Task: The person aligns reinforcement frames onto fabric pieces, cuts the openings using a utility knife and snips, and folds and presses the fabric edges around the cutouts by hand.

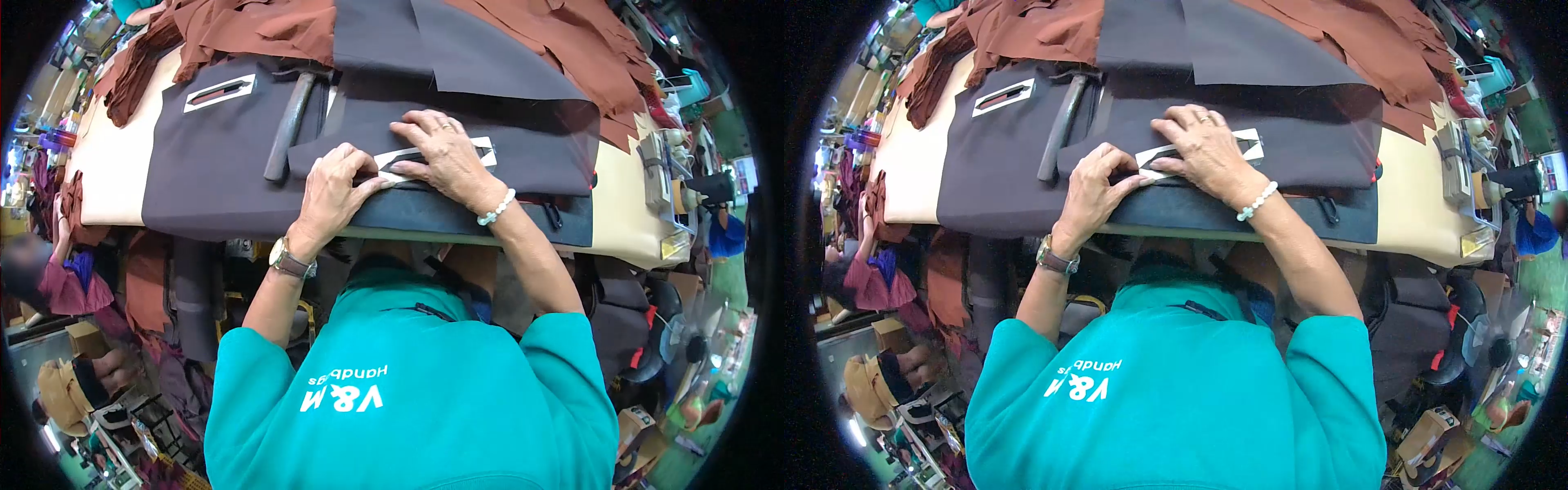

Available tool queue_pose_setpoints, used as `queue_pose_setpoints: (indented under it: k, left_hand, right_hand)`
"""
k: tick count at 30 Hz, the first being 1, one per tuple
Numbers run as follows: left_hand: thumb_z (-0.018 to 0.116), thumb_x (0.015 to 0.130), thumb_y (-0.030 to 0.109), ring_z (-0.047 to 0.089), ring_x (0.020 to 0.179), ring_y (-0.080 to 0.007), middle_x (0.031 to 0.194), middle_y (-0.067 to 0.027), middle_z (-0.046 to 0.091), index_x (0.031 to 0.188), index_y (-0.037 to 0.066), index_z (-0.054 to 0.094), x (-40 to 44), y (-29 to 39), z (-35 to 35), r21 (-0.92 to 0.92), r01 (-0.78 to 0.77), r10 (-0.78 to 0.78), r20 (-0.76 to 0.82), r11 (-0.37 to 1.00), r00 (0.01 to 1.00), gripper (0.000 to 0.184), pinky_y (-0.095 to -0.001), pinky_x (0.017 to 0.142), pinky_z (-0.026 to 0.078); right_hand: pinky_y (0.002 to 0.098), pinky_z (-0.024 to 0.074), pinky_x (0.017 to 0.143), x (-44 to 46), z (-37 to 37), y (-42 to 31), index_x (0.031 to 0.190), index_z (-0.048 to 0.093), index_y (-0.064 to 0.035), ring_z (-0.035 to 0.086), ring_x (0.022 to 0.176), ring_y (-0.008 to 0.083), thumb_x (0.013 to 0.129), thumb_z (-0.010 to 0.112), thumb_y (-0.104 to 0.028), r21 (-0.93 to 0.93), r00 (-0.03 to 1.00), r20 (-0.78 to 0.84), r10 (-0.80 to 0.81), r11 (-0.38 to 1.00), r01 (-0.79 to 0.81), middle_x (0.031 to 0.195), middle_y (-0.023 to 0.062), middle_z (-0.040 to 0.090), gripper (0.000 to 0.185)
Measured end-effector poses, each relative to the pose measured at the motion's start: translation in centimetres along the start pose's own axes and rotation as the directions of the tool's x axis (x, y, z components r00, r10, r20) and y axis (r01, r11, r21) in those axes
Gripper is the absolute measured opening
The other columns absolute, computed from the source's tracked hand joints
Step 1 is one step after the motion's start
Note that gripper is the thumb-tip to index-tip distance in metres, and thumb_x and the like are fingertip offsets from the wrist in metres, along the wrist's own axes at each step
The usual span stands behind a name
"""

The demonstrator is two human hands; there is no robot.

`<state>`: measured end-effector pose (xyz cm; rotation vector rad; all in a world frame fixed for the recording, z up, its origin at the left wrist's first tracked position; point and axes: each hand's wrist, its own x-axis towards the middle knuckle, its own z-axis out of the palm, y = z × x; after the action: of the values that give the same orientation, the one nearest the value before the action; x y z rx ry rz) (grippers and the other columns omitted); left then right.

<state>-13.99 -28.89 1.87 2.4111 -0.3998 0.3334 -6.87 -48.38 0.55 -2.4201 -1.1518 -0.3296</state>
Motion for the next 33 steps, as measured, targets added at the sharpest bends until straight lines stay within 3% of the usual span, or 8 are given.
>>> queue_pose_setpoints:
  k: [7, 12, 16, 19, 22, 25, 30, 33]
  left_hand:
    - [0.074, 0.071, 0.019, 0.057, 0.072, -0.0225, 0.078, -0.0086, 0.056, 0.081, 0.001, 0.060, -0.3, -0.2, 0.3, -0.006, 0.002, -0.002, -0.017, 1.000, 1.000, 0.024, -0.0315, 0.064, 0.045]
    - [0.077, 0.068, 0.025, 0.057, 0.072, -0.0201, 0.084, -0.0086, 0.060, 0.091, 0.000, 0.063, 1.1, -0.4, -1.8, -0.162, 0.147, -0.103, 0.255, 0.976, 0.961, 0.037, -0.0302, 0.064, 0.047]
    - [0.066, 0.079, 0.030, 0.057, 0.095, -0.0302, 0.100, -0.0162, 0.058, 0.108, 0.000, 0.058, 3.6, -1.8, -1.8, 0.036, 0.044, -0.042, -0.059, 0.998, 0.997, 0.042, -0.0355, 0.079, 0.046]
    - [0.066, 0.079, 0.030, 0.058, 0.091, -0.0309, 0.097, -0.0156, 0.059, 0.108, 0.000, 0.058, 3.4, -2.4, -1.1, 0.191, 0.084, -0.068, -0.088, 0.978, 0.994, 0.042, -0.0371, 0.078, 0.046]
    - [0.067, 0.078, 0.029, 0.058, 0.087, -0.0301, 0.092, -0.0144, 0.060, 0.103, 0.000, 0.059, 2.4, -2.2, -0.9, 0.214, 0.164, -0.147, -0.092, 0.963, 0.985, 0.039, -0.0379, 0.076, 0.046]
    - [0.069, 0.077, 0.021, 0.059, 0.079, -0.0251, 0.082, -0.0128, 0.060, 0.091, 0.000, 0.062, 1.5, -2.5, -1.8, 0.169, 0.164, -0.146, -0.117, 0.972, 0.982, 0.026, -0.0342, 0.070, 0.046]
    - [0.060, 0.080, -0.001, 0.057, 0.078, -0.0109, 0.086, -0.0036, 0.063, 0.090, 0.001, 0.061, 0.9, -0.9, -5.9, -0.229, 0.146, -0.206, -0.266, 0.962, 0.942, 0.010, -0.0245, 0.070, 0.046]
    - [0.059, 0.082, -0.002, 0.056, 0.077, -0.0100, 0.082, -0.0035, 0.061, 0.093, 0.003, 0.059, -0.1, -0.6, -11.0, 0.016, 0.057, -0.037, -0.588, 0.998, 0.808, 0.012, -0.0251, 0.070, 0.046]
  right_hand:
    - [0.0421, 0.0339, 0.095, 0.0, 0.1, -0.3, 0.117, 0.054, -0.0078, 0.045, 0.114, 0.0285, 0.072, 0.066, -0.044, 0.016, 1.000, -0.006, 0.007, 1.000, -0.007, 0.117, 0.0115, 0.051, 0.059]
    - [0.0440, 0.0381, 0.094, 0.7, -1.8, 1.3, 0.117, 0.054, -0.0065, 0.048, 0.111, 0.0328, 0.068, 0.071, -0.049, 0.179, 0.998, 0.066, -0.016, 0.984, 0.004, 0.116, 0.0152, 0.052, 0.067]
    - [0.0371, 0.0411, 0.094, 3.3, -4.4, 6.3, 0.121, 0.051, -0.0009, 0.052, 0.110, 0.0314, 0.084, 0.058, -0.023, 0.366, 0.941, 0.024, 0.337, 0.873, -0.322, 0.118, 0.0210, 0.054, 0.044]
    - [0.0323, 0.0418, 0.094, 3.6, -5.5, 8.6, 0.121, 0.051, -0.0001, 0.055, 0.109, 0.0257, 0.087, 0.050, -0.009, 0.304, 0.922, -0.054, 0.383, 0.886, -0.350, 0.119, 0.0169, 0.056, 0.035]
    - [0.0319, 0.0432, 0.092, 2.9, -5.7, 7.6, 0.120, 0.052, -0.0007, 0.056, 0.102, 0.0241, 0.083, 0.058, -0.012, 0.393, 0.922, 0.234, 0.308, 0.837, -0.380, 0.114, 0.0145, 0.058, 0.039]
    - [0.0369, 0.0438, 0.089, 2.6, -4.7, 6.8, 0.112, 0.057, -0.0041, 0.056, 0.099, 0.0299, 0.072, 0.067, -0.027, 0.103, 0.952, 0.230, 0.204, 0.967, -0.232, 0.101, 0.0143, 0.059, 0.048]
    - [0.0383, 0.0454, 0.078, 4.3, -6.1, 5.9, 0.084, 0.059, -0.0047, 0.056, 0.090, 0.0304, 0.069, 0.069, -0.028, -0.062, 0.926, 0.344, 0.155, 0.988, -0.142, 0.090, 0.0127, 0.059, 0.029]
    - [0.0384, 0.0457, 0.068, 6.0, -7.7, 5.4, 0.069, 0.049, -0.0036, 0.058, 0.080, 0.0277, 0.071, 0.069, -0.020, 0.007, 0.967, 0.247, 0.065, 0.998, -0.069, 0.080, 0.0109, 0.059, 0.026]
